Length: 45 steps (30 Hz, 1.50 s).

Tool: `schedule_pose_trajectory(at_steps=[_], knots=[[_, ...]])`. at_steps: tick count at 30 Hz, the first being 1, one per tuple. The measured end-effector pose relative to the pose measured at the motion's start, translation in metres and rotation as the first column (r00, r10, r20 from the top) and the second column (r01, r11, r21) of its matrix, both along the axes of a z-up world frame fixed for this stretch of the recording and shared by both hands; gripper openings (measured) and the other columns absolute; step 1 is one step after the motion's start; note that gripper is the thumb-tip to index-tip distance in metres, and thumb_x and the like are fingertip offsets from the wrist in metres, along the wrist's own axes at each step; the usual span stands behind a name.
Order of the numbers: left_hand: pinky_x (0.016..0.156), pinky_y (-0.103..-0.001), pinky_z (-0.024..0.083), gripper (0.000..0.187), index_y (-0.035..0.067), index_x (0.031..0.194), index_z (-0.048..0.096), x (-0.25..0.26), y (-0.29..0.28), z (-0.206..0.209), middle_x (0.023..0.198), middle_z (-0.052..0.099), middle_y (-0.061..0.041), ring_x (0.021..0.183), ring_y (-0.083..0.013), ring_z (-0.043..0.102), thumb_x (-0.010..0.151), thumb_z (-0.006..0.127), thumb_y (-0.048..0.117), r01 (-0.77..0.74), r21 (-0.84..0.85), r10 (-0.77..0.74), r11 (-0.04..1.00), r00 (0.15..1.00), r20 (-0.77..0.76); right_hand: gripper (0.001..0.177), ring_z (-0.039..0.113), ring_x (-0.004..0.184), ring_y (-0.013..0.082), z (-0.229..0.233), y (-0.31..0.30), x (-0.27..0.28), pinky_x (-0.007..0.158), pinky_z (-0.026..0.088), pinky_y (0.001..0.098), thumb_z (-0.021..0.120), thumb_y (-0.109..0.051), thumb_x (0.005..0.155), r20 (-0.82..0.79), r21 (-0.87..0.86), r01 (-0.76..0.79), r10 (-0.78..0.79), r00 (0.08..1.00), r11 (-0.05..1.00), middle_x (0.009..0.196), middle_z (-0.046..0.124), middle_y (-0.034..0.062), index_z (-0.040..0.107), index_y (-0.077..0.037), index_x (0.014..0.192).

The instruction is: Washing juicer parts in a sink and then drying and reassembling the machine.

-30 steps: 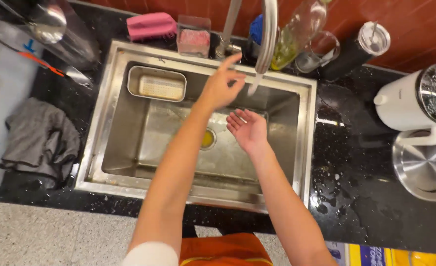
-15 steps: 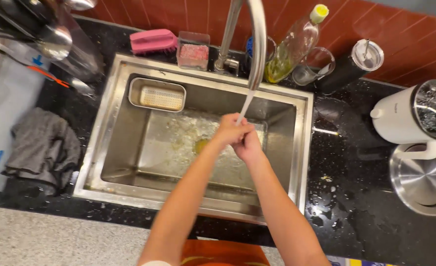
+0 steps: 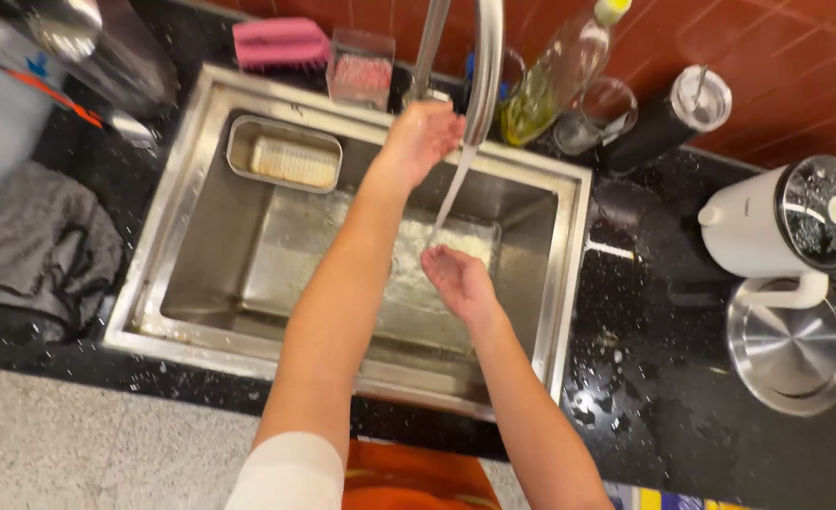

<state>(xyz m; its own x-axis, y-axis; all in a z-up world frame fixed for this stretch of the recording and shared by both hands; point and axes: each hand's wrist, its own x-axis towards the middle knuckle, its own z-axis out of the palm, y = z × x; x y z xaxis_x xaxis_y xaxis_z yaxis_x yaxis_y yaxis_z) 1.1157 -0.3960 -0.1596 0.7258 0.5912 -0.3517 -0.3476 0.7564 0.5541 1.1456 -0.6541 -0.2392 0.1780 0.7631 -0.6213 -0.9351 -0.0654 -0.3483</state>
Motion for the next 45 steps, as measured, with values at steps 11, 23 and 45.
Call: schedule_pose_trajectory(at_steps=[11,23,45], knots=[[0.063,-0.032,0.049,0.017,0.001,0.091,0.069,-0.017,-0.056,-0.013,0.081,0.071,-0.009,0.072,-0.0174,0.064,0.087,0.073,0.016,-0.097,0.328,0.135,0.940,0.986,-0.095,0.019,0.057,0.065,0.0171,0.042,-0.035,-0.016,0.062,0.049,0.0321,0.073,0.000,0.086,0.494,-0.046,-0.003,0.025,0.869,0.999,0.075,0.062,0.0065,0.057,-0.006,0.079],[0.094,-0.040,0.054,0.115,-0.013,0.142,0.052,-0.235,-0.245,-0.040,0.138,0.057,-0.043,0.116,-0.0475,0.058,0.055,0.091,0.051,0.419,0.898,0.697,-0.135,0.684,-0.215,0.098,0.039,0.130,0.0553,0.086,-0.056,-0.079,0.101,0.041,0.0526,0.087,-0.012,0.065,0.826,-0.521,-0.222,0.421,-0.375,0.824,0.154,0.030,0.0395,0.045,0.001,0.153],[0.085,-0.058,0.049,0.152,-0.003,0.146,0.051,-0.480,-0.248,0.055,0.138,0.066,-0.023,0.119,-0.0540,0.058,0.011,0.092,0.054,0.347,0.808,0.356,-0.476,0.916,-0.184,0.122,0.045,0.123,0.0669,0.208,-0.091,-0.399,0.099,0.043,0.0575,0.099,-0.035,0.045,0.289,-0.479,0.255,0.426,-0.857,0.840,0.143,0.047,0.0476,0.043,0.004,0.147]])
